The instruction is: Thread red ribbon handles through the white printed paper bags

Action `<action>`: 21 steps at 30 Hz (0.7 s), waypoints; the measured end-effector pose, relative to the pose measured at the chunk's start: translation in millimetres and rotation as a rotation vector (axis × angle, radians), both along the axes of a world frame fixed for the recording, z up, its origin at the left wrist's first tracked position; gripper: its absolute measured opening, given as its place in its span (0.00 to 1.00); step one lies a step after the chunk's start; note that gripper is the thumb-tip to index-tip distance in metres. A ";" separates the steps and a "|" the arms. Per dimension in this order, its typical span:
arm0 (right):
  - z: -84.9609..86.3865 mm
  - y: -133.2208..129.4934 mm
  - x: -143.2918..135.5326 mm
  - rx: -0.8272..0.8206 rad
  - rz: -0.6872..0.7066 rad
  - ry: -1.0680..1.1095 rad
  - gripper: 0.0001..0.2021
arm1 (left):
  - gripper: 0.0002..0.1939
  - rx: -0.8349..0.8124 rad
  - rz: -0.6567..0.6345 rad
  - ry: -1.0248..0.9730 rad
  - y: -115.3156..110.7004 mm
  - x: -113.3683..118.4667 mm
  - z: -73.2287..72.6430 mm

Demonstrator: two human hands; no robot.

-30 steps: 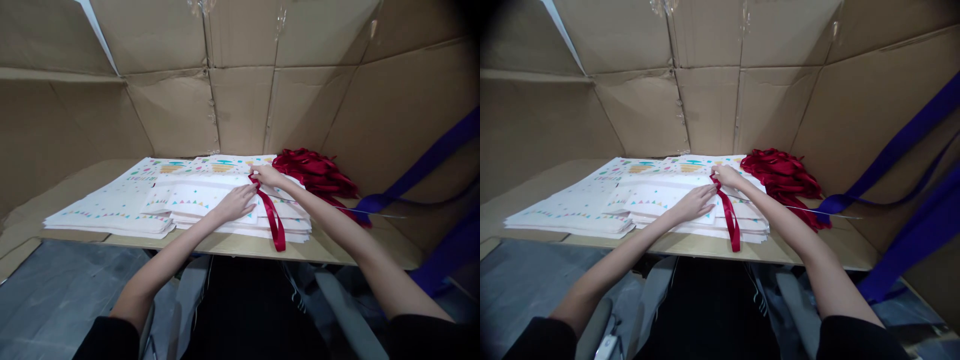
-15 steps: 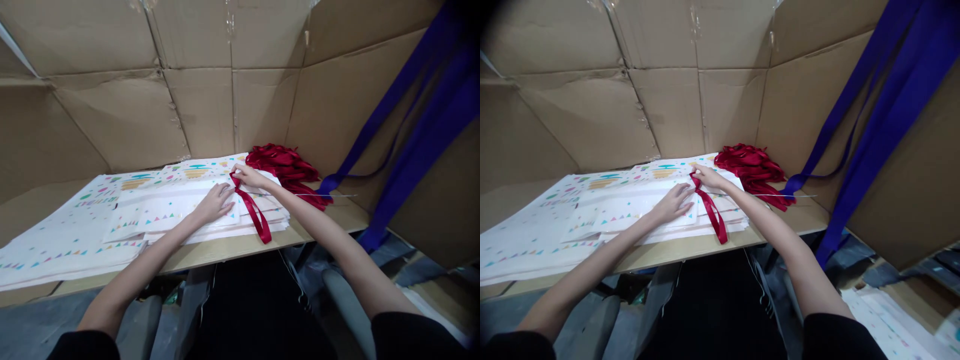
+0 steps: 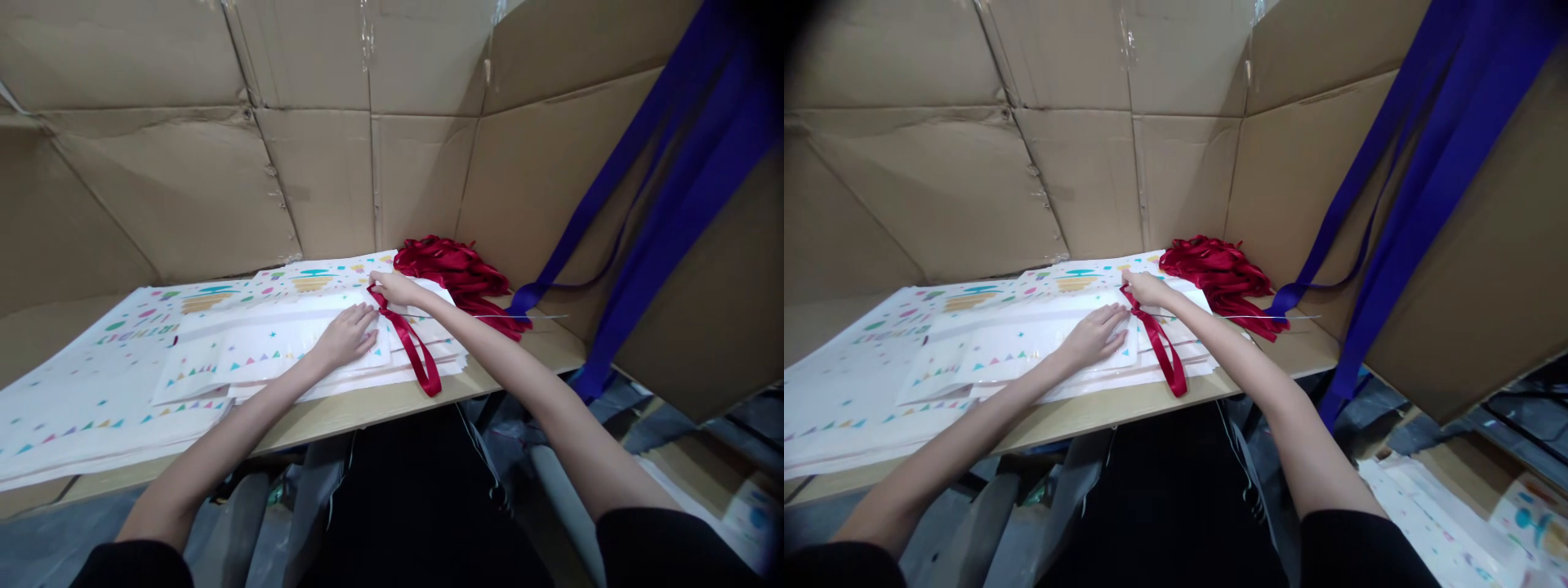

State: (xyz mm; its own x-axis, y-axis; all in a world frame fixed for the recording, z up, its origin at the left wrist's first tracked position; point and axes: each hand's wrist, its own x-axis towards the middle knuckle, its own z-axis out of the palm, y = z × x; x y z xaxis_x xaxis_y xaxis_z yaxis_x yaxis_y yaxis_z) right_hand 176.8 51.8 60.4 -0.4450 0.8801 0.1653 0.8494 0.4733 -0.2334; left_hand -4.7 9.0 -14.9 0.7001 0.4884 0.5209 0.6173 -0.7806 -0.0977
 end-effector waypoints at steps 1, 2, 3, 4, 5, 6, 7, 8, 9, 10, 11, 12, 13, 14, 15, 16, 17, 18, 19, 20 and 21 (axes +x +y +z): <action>1.8 0.9 -3.2 -0.005 -0.026 -0.039 0.13 | 0.20 0.004 -0.001 0.004 -0.3 0.0 0.5; 3.3 2.0 -6.0 -0.007 -0.042 -0.063 0.14 | 0.20 0.008 -0.003 0.008 -0.5 0.0 1.0; 4.4 3.2 -8.2 -0.007 -0.051 -0.071 0.13 | 0.20 0.011 -0.005 0.010 -0.5 0.1 1.5; 4.8 4.6 -9.6 -0.004 -0.046 -0.062 0.13 | 0.20 0.011 -0.007 0.012 -0.4 0.2 2.0; 4.7 6.5 -10.3 0.000 -0.031 -0.042 0.12 | 0.20 0.010 -0.009 0.012 -0.3 0.4 2.5; 3.9 9.0 -10.3 0.004 -0.009 -0.013 0.11 | 0.19 0.008 -0.010 0.014 -0.2 0.6 2.9; 2.6 12.1 -9.7 0.005 0.015 0.020 0.10 | 0.19 0.008 -0.011 0.019 -0.2 0.9 3.1; 0.8 15.8 -8.4 0.002 0.039 0.057 0.09 | 0.19 0.010 -0.011 0.030 -0.2 1.3 3.3; -1.2 19.9 -6.7 -0.002 0.062 0.097 0.08 | 0.19 0.011 -0.009 0.047 -0.2 1.7 3.4; -3.4 24.2 -4.7 -0.014 0.084 0.137 0.07 | 0.20 0.011 -0.004 0.068 -0.4 2.2 3.4; -5.7 28.5 -2.5 -0.033 0.102 0.176 0.06 | 0.21 0.007 0.003 0.091 -0.6 2.7 3.4; -8.0 32.6 -0.2 -0.053 0.122 0.214 0.05 | 0.22 -0.001 0.013 0.113 -0.9 3.2 3.3; -10.4 36.0 2.1 -0.069 0.139 0.250 0.05 | 0.23 -0.011 0.023 0.129 -1.2 3.7 3.2; -12.7 38.6 4.3 -0.075 0.150 0.285 0.05 | 0.24 -0.020 0.034 0.139 -1.3 4.0 3.0; -15.1 40.3 6.3 -0.068 0.153 0.318 0.06 | 0.25 -0.026 0.044 0.143 -1.4 4.2 2.9; -17.6 41.0 8.0 -0.049 0.146 0.346 0.09 | 0.26 -0.031 0.051 0.145 -1.3 4.2 2.7; -20.0 40.8 9.2 -0.020 0.131 0.364 0.13 | 0.26 -0.034 0.056 0.148 -1.0 4.1 2.4; -22.5 39.6 10.1 0.014 0.103 0.364 0.17 | 0.26 -0.036 0.059 0.152 -0.6 3.9 2.2; -24.7 37.6 10.5 0.052 0.059 0.343 0.21 | 0.26 -0.040 0.062 0.157 -0.2 3.6 2.0; -26.8 35.0 10.7 0.091 0.005 0.305 0.23 | 0.26 -0.044 0.065 0.163 0.2 3.3 1.8; -28.5 31.8 10.9 0.130 -0.049 0.257 0.23 | 0.26 -0.049 0.067 0.170 0.5 2.9 1.8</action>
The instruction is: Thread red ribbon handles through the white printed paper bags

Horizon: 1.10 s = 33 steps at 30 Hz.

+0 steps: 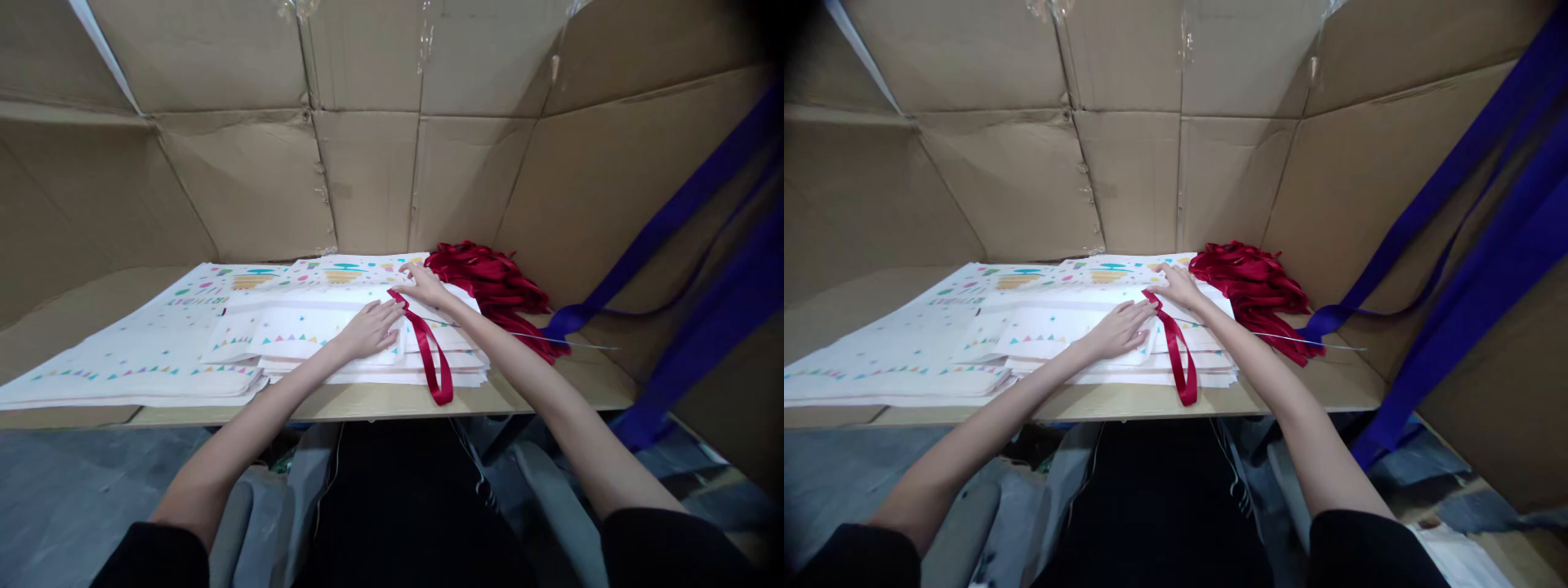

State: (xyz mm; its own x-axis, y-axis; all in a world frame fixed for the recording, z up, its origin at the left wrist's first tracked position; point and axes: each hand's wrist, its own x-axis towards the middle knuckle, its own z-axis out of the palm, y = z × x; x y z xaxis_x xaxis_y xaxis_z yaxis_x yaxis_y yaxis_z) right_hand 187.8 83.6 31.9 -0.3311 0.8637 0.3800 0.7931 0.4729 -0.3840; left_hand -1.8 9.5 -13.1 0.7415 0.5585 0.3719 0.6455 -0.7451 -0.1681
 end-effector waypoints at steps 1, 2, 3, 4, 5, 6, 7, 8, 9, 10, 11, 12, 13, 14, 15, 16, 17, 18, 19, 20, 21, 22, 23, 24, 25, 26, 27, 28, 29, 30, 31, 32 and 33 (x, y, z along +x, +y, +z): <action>-1.3 -3.6 0.6 0.030 -0.055 -0.042 0.22 | 0.26 -0.005 0.001 0.006 0.1 -0.4 0.2; -2.3 -7.5 2.1 0.054 -0.094 -0.072 0.21 | 0.26 -0.010 0.002 0.011 -0.1 -0.8 0.7; -3.1 -12.0 5.1 0.070 -0.115 -0.085 0.19 | 0.26 -0.015 0.003 0.015 -0.6 -1.3 1.5; -3.7 -17.0 10.0 0.082 -0.114 -0.082 0.18 | 0.26 -0.022 0.001 0.020 -1.3 -1.9 2.6; -4.5 -22.9 17.1 0.093 -0.093 -0.068 0.17 | 0.26 -0.031 -0.004 0.028 -2.1 -2.5 3.9; -5.5 -29.7 26.6 0.104 -0.055 -0.049 0.17 | 0.27 -0.042 -0.009 0.037 -3.1 -3.2 5.2; -6.9 -37.4 38.2 0.113 -0.002 -0.031 0.17 | 0.28 -0.055 -0.014 0.047 -4.1 -3.9 6.6; -8.8 -46.1 51.6 0.124 0.068 -0.020 0.16 | 0.29 -0.067 -0.019 0.057 -4.9 -4.7 7.7; -11.2 -55.4 65.9 0.121 0.143 -0.020 0.16 | 0.30 -0.077 -0.024 0.065 -5.5 -5.5 8.6; -14.0 -65.0 80.3 0.105 0.203 -0.030 0.16 | 0.30 -0.085 -0.029 0.071 -5.9 -6.2 9.3; -16.9 -74.3 94.0 0.082 0.231 -0.046 0.16 | 0.31 -0.089 -0.034 0.076 -6.0 -7.0 9.5; -19.9 -82.9 106.0 0.062 0.236 -0.059 0.14 | 0.32 -0.091 -0.041 0.079 -5.8 -7.7 9.4; -22.6 -90.3 115.8 0.047 0.224 -0.066 0.12 | 0.32 -0.090 -0.049 0.083 -5.3 -8.4 9.0; -24.9 -96.2 123.0 0.038 0.201 -0.072 0.11 | 0.33 -0.087 -0.056 0.086 -4.6 -9.1 8.3; -26.6 -100.3 127.4 0.037 0.176 -0.081 0.10 | 0.34 -0.080 -0.061 0.090 -3.8 -9.7 7.3; -27.4 -102.6 129.5 0.043 0.151 -0.099 0.10 | 0.34 -0.070 -0.064 0.094 -2.9 -10.3 6.2; -27.1 -103.2 129.5 0.060 0.124 -0.128 0.10 | 0.34 -0.059 -0.065 0.098 -2.0 -10.8 5.1; -25.9 -102.1 128.2 0.087 0.094 -0.162 0.10 | 0.34 -0.046 -0.065 0.105 -1.2 -11.2 3.9; -23.8 -99.6 126.3 0.121 0.061 -0.196 0.10 | 0.34 -0.031 -0.064 0.111 -0.6 -11.4 2.8; -21.1 -96.0 124.2 0.159 0.027 -0.224 0.10 | 0.34 -0.015 -0.063 0.116 -0.3 -11.3 1.8; -18.2 -91.7 122.4 0.194 0.000 -0.245 0.10 | 0.34 0.002 -0.060 0.118 -0.2 -10.9 0.9; -15.5 -87.2 121.1 0.221 -0.015 -0.260 0.10 | 0.34 0.018 -0.055 0.115 -0.4 -10.3 0.1; -13.3 -82.7 120.2 0.236 -0.013 -0.270 0.10 | 0.33 0.034 -0.048 0.108 -0.8 -9.4 -0.4; -11.9 -78.8 119.5 0.240 0.005 -0.275 0.10 | 0.33 0.045 -0.039 0.100 -1.3 -8.3 -0.8; -11.4 -75.5 118.6 0.239 0.030 -0.274 0.10 | 0.33 0.051 -0.030 0.093 -1.9 -7.0 -0.9; -11.6 -73.0 117.2 0.235 0.057 -0.265 0.10 | 0.33 0.052 -0.021 0.089 -2.4 -5.6 -0.9; -12.4 -71.3 115.1 0.233 0.078 -0.249 0.09 | 0.33 0.049 -0.013 0.087 -2.8 -4.3 -0.8; -13.4 -70.0 112.1 0.233 0.093 -0.231 0.09 | 0.33 0.046 -0.006 0.086 -3.0 -3.1 -0.6; -14.4 -69.1 108.2 0.232 0.106 -0.217 0.09 | 0.33 0.043 -0.001 0.085 -3.1 -2.0 -0.3; -15.2 -68.2 103.4 0.231 0.118 -0.208 0.09 | 0.33 0.042 0.002 0.083 -3.0 -1.1 -0.1; -15.6 -67.2 97.9 0.231 0.130 -0.203 0.08 | 0.33 0.043 0.002 0.080 -2.8 -0.3 0.0; -15.7 -65.8 91.7 0.232 0.144 -0.202 0.08 | 0.33 0.045 0.001 0.075 -2.6 0.2 0.0; -15.5 -64.0 84.9 0.237 0.158 -0.203 0.08 | 0.33 0.045 -0.002 0.069 -2.5 0.6 -0.1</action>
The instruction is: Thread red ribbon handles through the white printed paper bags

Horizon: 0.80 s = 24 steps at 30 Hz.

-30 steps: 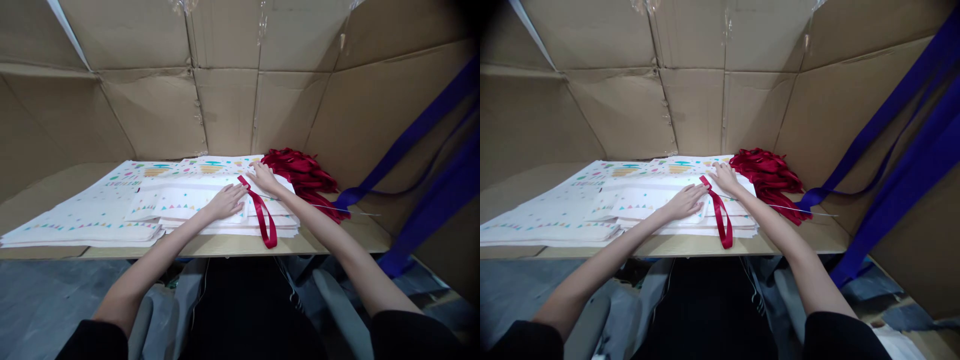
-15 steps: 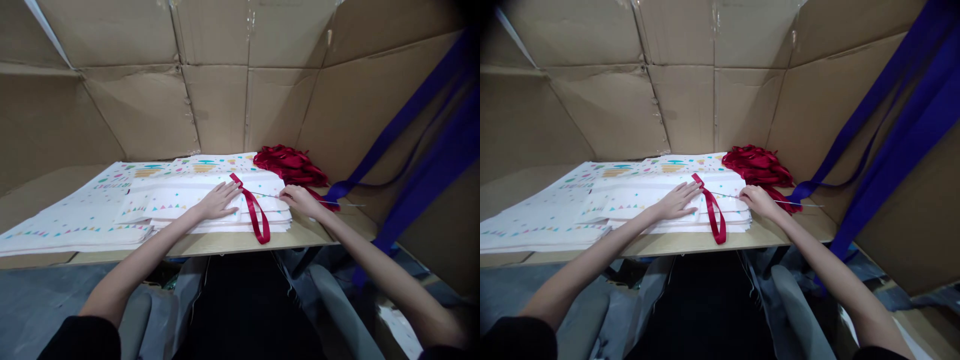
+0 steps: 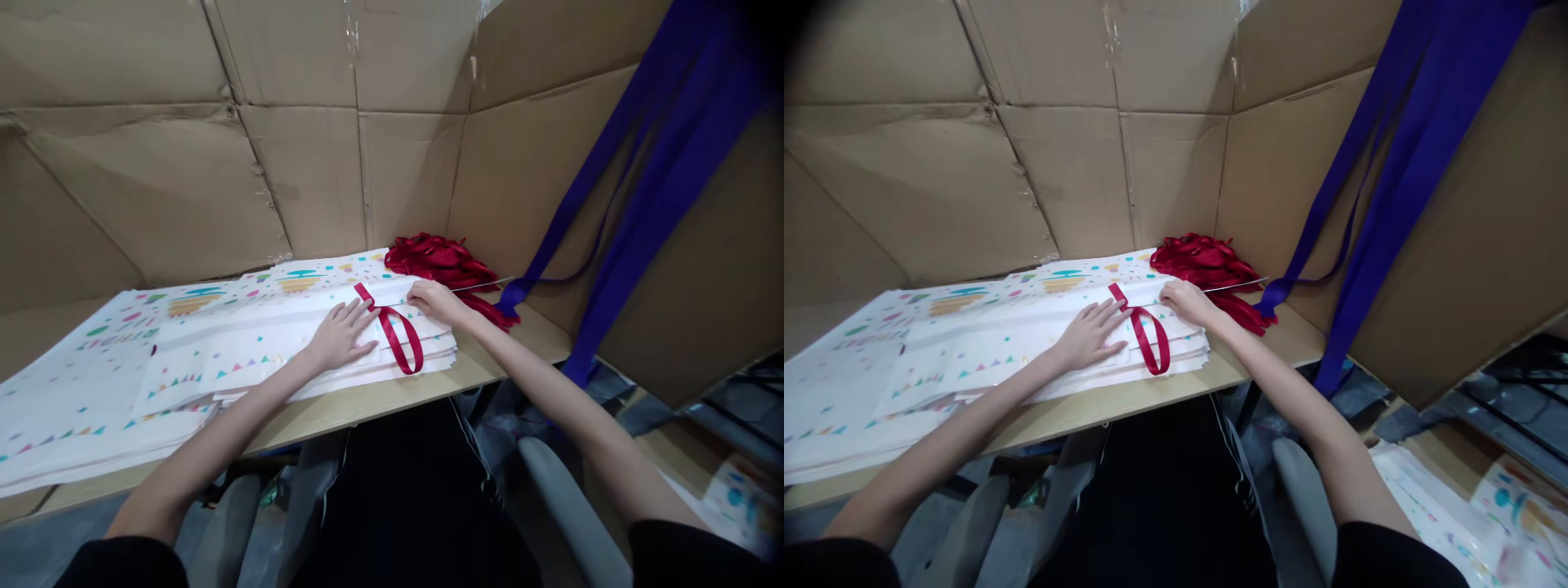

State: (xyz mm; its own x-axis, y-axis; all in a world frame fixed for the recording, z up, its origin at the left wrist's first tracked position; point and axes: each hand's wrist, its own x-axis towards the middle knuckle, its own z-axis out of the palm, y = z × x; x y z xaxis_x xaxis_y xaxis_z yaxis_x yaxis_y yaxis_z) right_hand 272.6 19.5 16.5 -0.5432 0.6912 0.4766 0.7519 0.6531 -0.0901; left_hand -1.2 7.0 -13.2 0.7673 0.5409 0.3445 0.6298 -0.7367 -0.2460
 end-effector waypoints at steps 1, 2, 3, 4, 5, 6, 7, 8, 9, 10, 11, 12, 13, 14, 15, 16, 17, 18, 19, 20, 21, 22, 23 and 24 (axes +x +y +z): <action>0.3 2.1 -7.4 0.007 0.013 -0.003 0.08 | 0.33 0.000 -0.002 -0.007 0.1 0.2 -0.2; 0.4 4.4 -15.3 0.016 0.022 -0.005 0.08 | 0.33 0.000 -0.001 -0.013 0.0 0.3 -0.6; 0.3 6.8 -23.6 0.022 0.031 -0.009 0.08 | 0.34 -0.001 0.000 -0.019 -0.1 0.4 -1.1; -0.1 9.2 -31.8 0.026 0.040 -0.012 0.08 | 0.33 0.000 0.002 -0.024 -0.2 0.3 -1.6; -0.9 11.3 -39.5 0.028 0.049 -0.012 0.09 | 0.33 0.002 0.004 -0.029 -0.4 0.3 -2.2; -1.8 13.1 -46.1 0.027 0.059 -0.007 0.09 | 0.33 0.005 0.005 -0.033 -0.5 0.2 -2.7; -2.7 14.4 -50.6 0.023 0.074 0.005 0.09 | 0.33 0.008 0.004 -0.036 -0.6 0.1 -3.1; -3.3 15.3 -52.4 0.014 0.089 0.025 0.09 | 0.33 0.010 0.001 -0.039 -0.8 0.0 -3.4; -3.4 15.6 -50.8 0.003 0.100 0.050 0.08 | 0.33 0.009 -0.003 -0.041 -0.9 0.0 -3.5; -3.0 15.5 -45.4 -0.012 0.104 0.076 0.07 | 0.33 0.008 -0.007 -0.043 -1.0 -0.1 -3.5; -2.1 15.1 -36.5 -0.028 0.093 0.098 0.07 | 0.33 0.004 -0.011 -0.043 -1.1 -0.1 -3.4; -1.0 14.3 -24.6 -0.045 0.071 0.112 0.06 | 0.33 0.001 -0.014 -0.044 -1.2 -0.1 -3.2; 0.3 13.3 -10.9 -0.062 0.035 0.117 0.05 | 0.33 -0.004 -0.015 -0.046 -1.2 -0.1 -3.0; 1.5 12.2 3.0 -0.079 -0.009 0.112 0.05 | 0.33 -0.008 -0.018 -0.047 -1.3 0.0 -2.8; 2.4 11.0 15.5 -0.098 -0.044 0.097 0.05 | 0.33 -0.013 -0.023 -0.048 -1.3 0.1 -2.8; 2.7 9.9 24.8 -0.104 -0.080 0.081 0.05 | 0.34 -0.017 -0.027 -0.050 -1.3 0.2 -2.8; 2.6 8.9 29.8 -0.097 -0.110 0.063 0.06 | 0.34 -0.022 -0.029 -0.054 -1.3 0.4 -2.8; 2.0 8.4 29.7 -0.085 -0.128 0.044 0.06 | 0.34 -0.024 -0.031 -0.059 -1.3 0.5 -3.0; 1.2 8.2 24.3 -0.071 -0.132 0.025 0.07 | 0.34 -0.024 -0.031 -0.062 -1.4 0.5 -3.1; 0.3 8.7 14.2 -0.062 -0.118 0.005 0.08 | 0.34 -0.024 -0.029 -0.064 -1.5 0.5 -3.2; -0.3 9.7 0.7 -0.060 -0.089 -0.013 0.08 | 0.34 -0.023 -0.024 -0.065 -1.7 0.5 -3.3; -0.4 11.3 -14.6 -0.062 -0.052 -0.027 0.08 | 0.33 -0.023 -0.019 -0.063 -2.0 0.3 -3.3; 0.1 13.5 -29.8 -0.066 -0.015 -0.035 0.09 | 0.33 -0.024 -0.013 -0.060 -2.3 0.1 -3.2; 1.2 16.0 -43.2 -0.070 0.014 -0.039 0.09 | 0.33 -0.027 -0.007 -0.057 -2.6 -0.2 -3.1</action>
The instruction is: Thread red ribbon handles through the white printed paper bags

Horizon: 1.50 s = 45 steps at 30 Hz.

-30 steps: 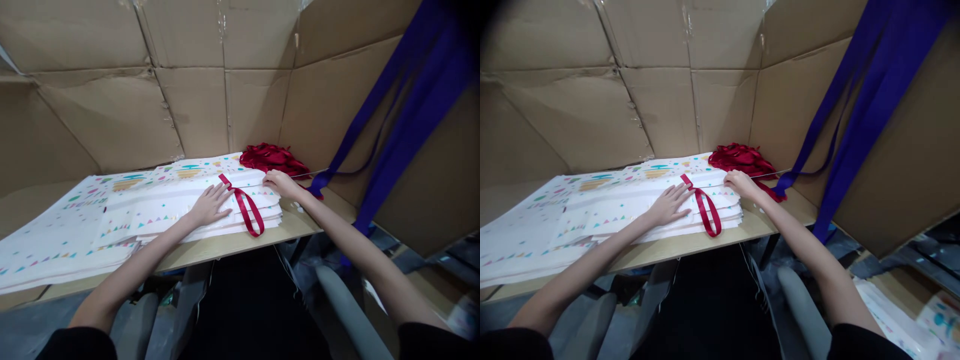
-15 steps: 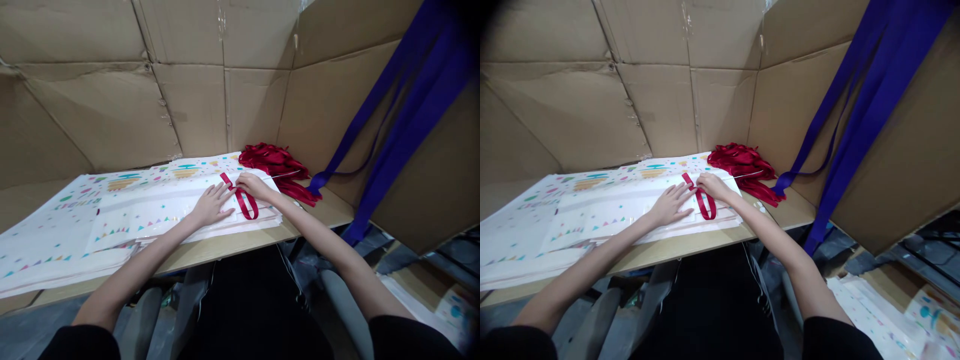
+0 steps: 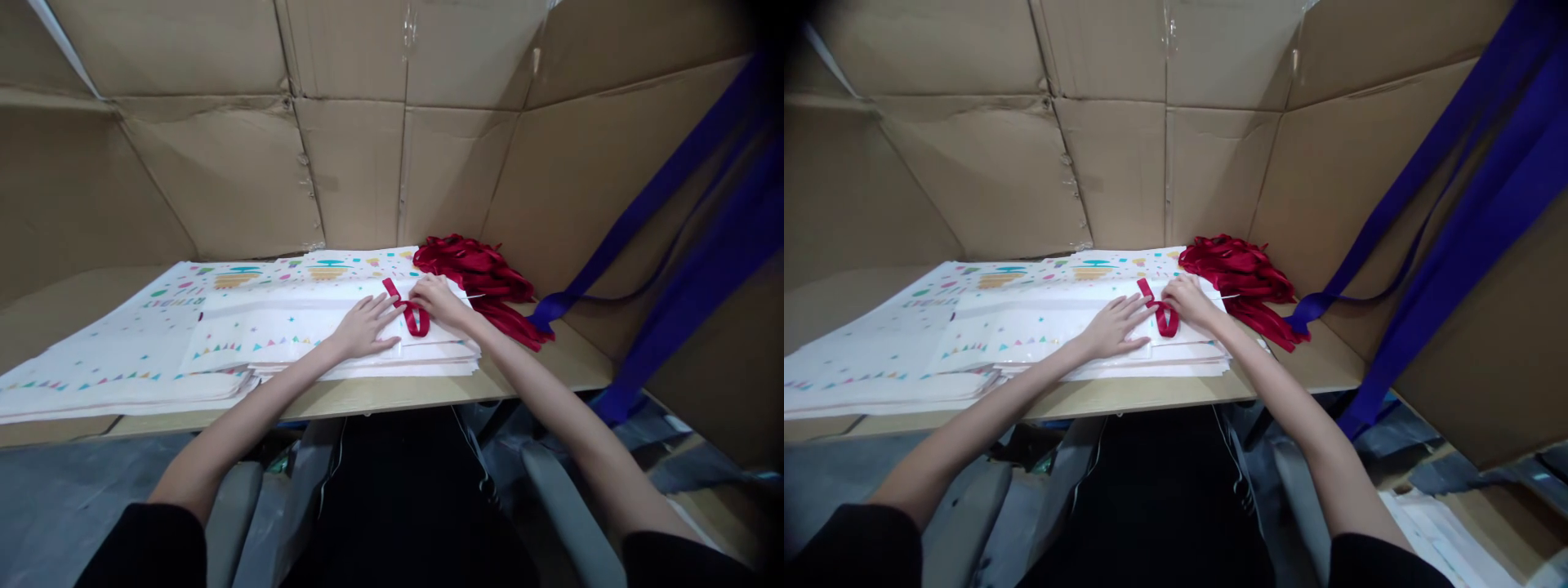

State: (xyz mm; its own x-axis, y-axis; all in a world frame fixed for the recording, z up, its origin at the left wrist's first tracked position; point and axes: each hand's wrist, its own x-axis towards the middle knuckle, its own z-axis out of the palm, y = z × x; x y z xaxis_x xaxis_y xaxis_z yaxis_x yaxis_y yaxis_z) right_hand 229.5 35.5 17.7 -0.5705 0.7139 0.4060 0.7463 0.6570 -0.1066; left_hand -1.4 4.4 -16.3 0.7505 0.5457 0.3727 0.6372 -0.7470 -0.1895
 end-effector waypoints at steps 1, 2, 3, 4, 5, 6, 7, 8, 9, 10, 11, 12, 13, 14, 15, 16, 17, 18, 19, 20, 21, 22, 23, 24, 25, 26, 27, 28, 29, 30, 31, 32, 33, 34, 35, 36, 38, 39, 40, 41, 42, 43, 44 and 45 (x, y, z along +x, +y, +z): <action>1.6 2.6 -9.8 -0.004 0.021 0.003 0.10 | 0.34 -0.003 0.006 0.002 -0.3 -0.4 0.2; 3.5 5.2 -15.0 -0.012 0.037 0.006 0.10 | 0.34 -0.006 0.010 0.002 -0.5 -0.8 0.4; 5.5 7.6 -15.2 -0.026 0.050 0.009 0.10 | 0.34 -0.009 0.012 0.002 -0.7 -1.3 0.5; 7.4 9.5 -10.5 -0.044 0.061 0.010 0.09 | 0.34 -0.012 0.011 0.001 -0.9 -1.7 0.7; 9.0 10.9 -1.9 -0.061 0.065 0.012 0.09 | 0.34 -0.016 0.009 -0.003 -1.0 -2.1 0.8; 10.0 11.6 9.2 -0.074 0.061 0.014 0.08 | 0.34 -0.021 0.006 -0.007 -1.0 -2.3 0.8; 10.5 11.7 21.1 -0.083 0.045 0.016 0.08 | 0.34 -0.024 0.003 -0.011 -1.0 -2.5 0.7; 10.4 11.3 31.9 -0.087 0.019 0.019 0.08 | 0.34 -0.027 0.001 -0.014 -0.9 -2.6 0.5; 9.7 10.5 40.0 -0.084 -0.010 0.020 0.08 | 0.34 -0.027 0.000 -0.017 -0.8 -2.6 0.3; 8.5 9.6 44.4 -0.078 -0.035 0.016 0.08 | 0.35 -0.025 -0.001 -0.020 -0.7 -2.6 0.1; 6.9 8.6 44.6 -0.068 -0.052 0.010 0.08 | 0.36 -0.024 -0.002 -0.023 -0.5 -2.5 -0.2; 5.1 7.8 40.7 -0.055 -0.060 0.006 0.08 | 0.37 -0.024 -0.001 -0.027 -0.4 -2.5 -0.4; 3.4 7.1 33.6 -0.042 -0.058 0.003 0.09 | 0.38 -0.024 0.001 -0.031 -0.3 -2.5 -0.5; 2.0 6.5 24.3 -0.033 -0.047 0.003 0.09 | 0.39 -0.025 0.003 -0.033 -0.3 -2.5 -0.6; 1.0 5.8 14.3 -0.029 -0.032 0.010 0.10 | 0.40 -0.026 0.006 -0.032 -0.4 -2.5 -0.4; 0.3 4.9 5.0 -0.030 -0.016 0.020 0.10 | 0.40 -0.026 0.010 -0.028 -0.5 -2.5 -0.2; 0.0 3.6 -2.5 -0.034 -0.004 0.035 0.10 | 0.40 -0.025 0.012 -0.022 -0.6 -2.6 0.0; -0.4 1.8 -7.5 -0.039 -0.001 0.054 0.11 | 0.40 -0.025 0.013 -0.016 -0.7 -2.7 0.3; -0.9 -0.6 -9.5 -0.041 -0.008 0.083 0.11 | 0.40 -0.024 0.014 -0.011 -0.7 -2.8 0.4; -1.8 -3.7 -8.7 -0.038 -0.021 0.119 0.12 | 0.40 -0.024 0.015 -0.009 -0.7 -2.9 0.5; -3.2 -7.3 -5.6 -0.034 -0.025 0.156 0.12 | 0.40 -0.025 0.016 -0.009 -0.5 -3.0 0.4; -5.1 -11.4 -0.8 -0.030 -0.017 0.188 0.12 | 0.39 -0.026 0.014 -0.010 -0.3 -3.0 0.2; -7.3 -15.7 4.7 -0.026 0.002 0.210 0.11 | 0.39 -0.027 0.012 -0.012 -0.1 -3.1 0.0; -9.7 -19.9 10.1 -0.022 0.026 0.220 0.11 | 0.39 -0.027 0.009 -0.013 0.1 -3.1 -0.3; -11.9 -23.8 14.6 -0.014 0.049 0.223 0.11 | 0.39 -0.027 0.007 -0.014 0.2 -3.0 -0.4; -13.8 -27.3 17.7 -0.003 0.066 0.224 0.12 | 0.39 -0.026 0.005 -0.015 0.2 -3.0 -0.5; -15.2 -30.2 19.2 0.014 0.074 0.224 0.14 | 0.39 -0.023 0.004 -0.016 0.0 -2.9 -0.4; -16.0 -32.6 19.0 0.034 0.080 0.223 0.16 | 0.39 -0.020 0.004 -0.016 -0.2 -2.9 -0.3; -16.1 -34.6 17.6 0.052 0.087 0.216 0.17 | 0.39 -0.016 0.004 -0.016 -0.5 -2.8 -0.1; -15.8 -36.3 15.5 0.064 0.094 0.202 0.17 | 0.39 -0.014 0.005 -0.017 -0.9 -2.8 0.2; -15.1 -37.8 13.2 0.070 0.100 0.179 0.16 | 0.40 -0.013 0.006 -0.016 -1.2 -2.9 0.4; -14.3 -39.1 11.3 0.073 0.100 0.153 0.14 | 0.40 -0.014 0.008 -0.016 -1.5 -3.0 0.7; -13.5 -40.1 10.2 0.076 0.094 0.130 0.12 | 0.40 -0.016 0.009 -0.015 -1.7 -3.1 0.8; -12.9 -40.9 10.1 0.080 0.086 0.111 0.10 | 0.39 -0.017 0.010 -0.015 -1.9 -3.2 1.0; -12.5 -41.3 10.9 0.084 0.081 0.098 0.09 | 0.39 -0.019 0.009 -0.015 -2.0 -3.3 1.0; -12.3 -41.1 12.4 0.089 0.084 0.090 0.07 | 0.39 -0.020 0.008 -0.015 -2.0 -3.4 1.0; -11.7 -39.2 15.7 0.102 0.107 0.096 0.04 | 0.39 -0.024 0.005 -0.017 -1.8 -3.5 0.7; -11.1 -37.4 16.5 0.109 0.123 0.113 0.03 | 0.39 -0.026 0.004 -0.018 -1.7 -3.6 0.6; -10.1 -35.2 16.3 0.117 0.135 0.141 0.04 | 0.39 -0.027 0.003 -0.019 -1.6 -3.6 0.4; -8.9 -32.7 14.8 0.122 0.136 0.178 0.05 | 0.39 -0.027 0.003 -0.019 -1.5 -3.7 0.2; -7.4 -30.2 12.0 0.126 0.125 0.220 0.06 | 0.39 -0.025 0.004 -0.018 -1.4 -3.7 0.1; -5.9 -27.8 8.2 0.127 0.102 0.261 0.06 | 0.39 -0.022 0.005 -0.017 -1.4 -3.7 0.0; -4.3 -25.7 3.7 0.128 0.070 0.295 0.06 | 0.39 -0.018 0.007 -0.014 -1.4 -3.8 -0.1; -2.9 -23.9 -1.1 0.133 0.027 0.318 0.06 | 0.40 -0.015 0.010 -0.012 -1.3 -3.8 -0.2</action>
